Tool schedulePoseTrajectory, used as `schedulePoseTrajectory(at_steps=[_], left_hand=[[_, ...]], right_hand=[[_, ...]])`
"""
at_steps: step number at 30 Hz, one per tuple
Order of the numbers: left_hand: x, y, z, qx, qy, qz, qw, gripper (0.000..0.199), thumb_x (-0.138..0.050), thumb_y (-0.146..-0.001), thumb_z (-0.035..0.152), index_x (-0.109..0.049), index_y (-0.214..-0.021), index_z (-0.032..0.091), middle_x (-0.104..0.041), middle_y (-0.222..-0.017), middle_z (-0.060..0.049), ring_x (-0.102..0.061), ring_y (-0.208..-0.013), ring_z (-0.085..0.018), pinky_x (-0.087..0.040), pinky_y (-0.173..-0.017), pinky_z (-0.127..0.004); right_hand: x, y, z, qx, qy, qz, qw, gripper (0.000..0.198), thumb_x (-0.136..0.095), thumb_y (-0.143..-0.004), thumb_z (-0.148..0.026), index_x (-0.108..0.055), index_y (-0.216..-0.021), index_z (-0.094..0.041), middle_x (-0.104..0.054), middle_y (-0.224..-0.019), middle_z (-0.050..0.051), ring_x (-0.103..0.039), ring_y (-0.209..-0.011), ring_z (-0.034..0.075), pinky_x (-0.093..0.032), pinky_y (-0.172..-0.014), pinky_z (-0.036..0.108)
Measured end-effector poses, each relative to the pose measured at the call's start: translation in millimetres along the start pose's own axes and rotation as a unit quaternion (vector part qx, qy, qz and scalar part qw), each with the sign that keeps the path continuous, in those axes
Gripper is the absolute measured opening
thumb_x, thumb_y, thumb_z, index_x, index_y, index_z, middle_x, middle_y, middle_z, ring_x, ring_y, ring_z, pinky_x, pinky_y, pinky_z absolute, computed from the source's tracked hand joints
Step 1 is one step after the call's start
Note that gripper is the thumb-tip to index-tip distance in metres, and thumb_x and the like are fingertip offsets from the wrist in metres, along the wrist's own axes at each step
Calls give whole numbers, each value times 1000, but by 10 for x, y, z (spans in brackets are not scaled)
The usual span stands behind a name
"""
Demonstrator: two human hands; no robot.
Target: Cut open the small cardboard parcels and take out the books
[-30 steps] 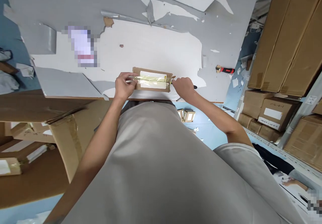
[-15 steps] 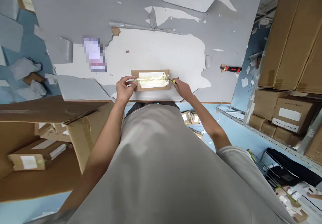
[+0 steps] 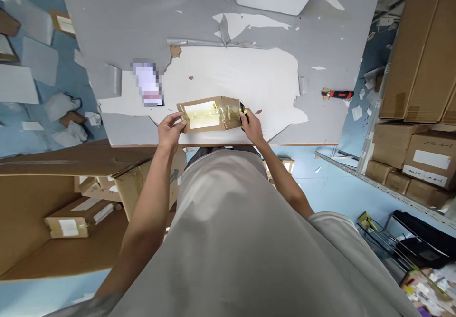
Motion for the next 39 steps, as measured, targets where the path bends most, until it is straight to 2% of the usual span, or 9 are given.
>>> schedulePoseTrajectory(at_steps=[6, 9, 11, 13, 16, 20, 27, 33, 39], left_hand=[[189, 136, 4, -40, -38, 15, 998, 42, -86, -86, 49, -77, -120, 25, -82, -128, -10, -80, -105, -26, -70, -95, -41], [200, 330, 173, -115, -115, 55, 985, 35, -82, -96, 50, -78, -120, 26, -78, -137, -13, -77, -127, -33, -68, -109, -50], [131, 476, 379, -199, -180, 87, 959, 32, -80, -101, 48, -79, -125, 26, -72, -149, -15, -67, -147, -37, -60, -124, -59], [-53, 575, 577, -277, -224, 55, 933, 30, -70, -110, 46, -77, -134, 28, -71, -155, -12, -63, -153, -35, -51, -133, -66], [-448, 582, 718, -328, -246, -75, 909, 35, -56, -119, 52, -73, -146, 36, -71, -163, -4, -58, -163, -32, -44, -140, -65], [-822, 452, 654, -358, -275, -176, 875, 44, -54, -120, 60, -69, -155, 37, -71, -167, -3, -54, -170, -34, -45, -140, -62], [-876, 370, 440, -345, -317, -202, 860, 56, -49, -121, 60, -58, -170, 32, -60, -180, -7, -45, -176, -33, -36, -145, -64], [-897, 377, 430, -330, -311, -209, 866, 58, -45, -121, 60, -55, -171, 33, -57, -183, -5, -42, -177, -33, -30, -148, -65], [-903, 382, 456, -331, -333, -199, 860, 60, -43, -120, 61, -56, -172, 35, -57, -182, -5, -44, -176, -34, -32, -146, -63]], right_hand=[[-98, -34, -17, -40, -43, -10, 998, 46, -34, -125, -58, -67, -129, -27, -83, -114, 8, -78, -107, 24, -58, -103, 35], [-100, 30, -7, -71, -89, 15, 993, 45, -38, -124, -62, -67, -126, -28, -83, -104, 4, -80, -96, 23, -59, -97, 34], [-89, 120, -27, -94, -102, 19, 990, 45, -40, -124, -64, -67, -125, -28, -81, -94, 1, -78, -83, 21, -59, -91, 32], [-79, 229, -69, -112, -108, 13, 988, 46, -41, -124, -65, -68, -127, -28, -79, -89, -1, -74, -73, 19, -59, -85, 30], [-79, 384, -157, -123, -113, -9, 986, 45, -43, -124, -61, -70, -141, -28, -82, -95, 0, -78, -79, 20, -62, -87, 31], [-97, 510, -279, -121, -96, -46, 987, 50, -49, -122, -47, -62, -168, -30, -88, -110, 2, -85, -98, 23, -65, -101, 35], [-115, 486, -426, -115, 10, -82, 990, 57, -44, -124, -41, -53, -180, -30, -90, -123, 7, -85, -120, 30, -64, -113, 43], [-143, 429, -454, -113, 60, -77, 989, 61, -40, -125, -43, -47, -184, -28, -90, -127, 10, -84, -118, 31, -65, -106, 42], [-108, 446, -495, -106, 63, -77, 989, 61, -39, -125, -42, -48, -184, -28, -90, -122, 9, -84, -108, 30, -65, -102, 42]])
Point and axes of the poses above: each hand's wrist, its own y-axis away from the middle knuckle, its own x-axis out of the back of the hand, z = x × y, the point moved 4 cm from there along -y, towards the middle knuckle
